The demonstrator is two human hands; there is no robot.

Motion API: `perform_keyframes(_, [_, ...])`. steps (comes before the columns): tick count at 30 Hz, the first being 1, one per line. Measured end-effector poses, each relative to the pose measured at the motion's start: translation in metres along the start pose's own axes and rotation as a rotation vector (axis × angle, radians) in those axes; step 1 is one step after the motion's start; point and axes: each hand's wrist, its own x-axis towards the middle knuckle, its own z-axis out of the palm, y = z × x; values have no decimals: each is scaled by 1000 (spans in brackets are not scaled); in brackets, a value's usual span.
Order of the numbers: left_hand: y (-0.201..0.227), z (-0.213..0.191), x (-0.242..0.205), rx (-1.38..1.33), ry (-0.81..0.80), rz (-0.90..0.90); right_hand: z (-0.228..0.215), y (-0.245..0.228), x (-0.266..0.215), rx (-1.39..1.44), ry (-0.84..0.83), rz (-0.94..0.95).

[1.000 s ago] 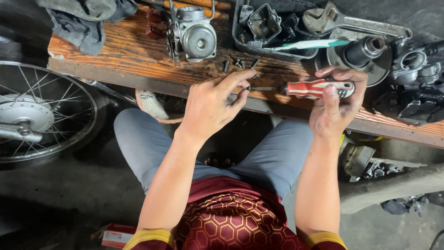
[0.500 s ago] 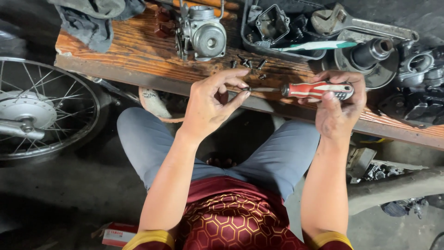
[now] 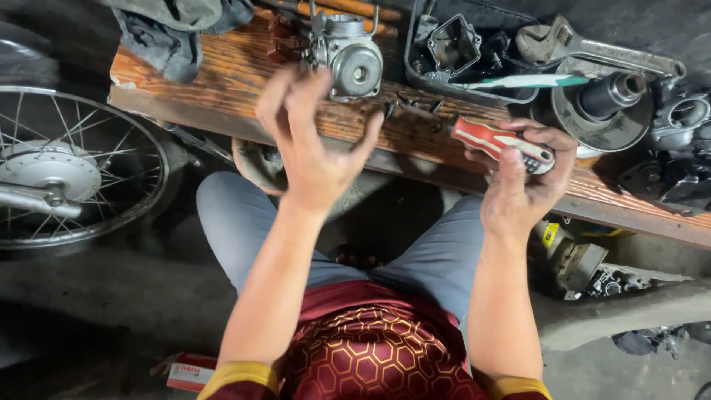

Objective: The person disassembles a carburetor using a screwdriver, removes a small brown component, and cleans the carburetor body with a toothbrush. The person then wipes the carburetor with a cloth.

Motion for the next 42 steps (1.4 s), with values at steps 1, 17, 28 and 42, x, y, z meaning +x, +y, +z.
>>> perform_keyframes(1, [-6,-3,6,1,-1,-4,4,-1,-1,-2,-2,4])
perform_keyframes(17, [-36,5,37,-123,-375,25,48,-32,-13,-576,-122,-440])
perform_keyframes(28, [-30,1,41,-69,-394,11,69,-48,-31,-621,-269,-402])
perform_keyframes(42, [-28,3,40,-43,-380,-19,95,-11,-21,134,-48,-385])
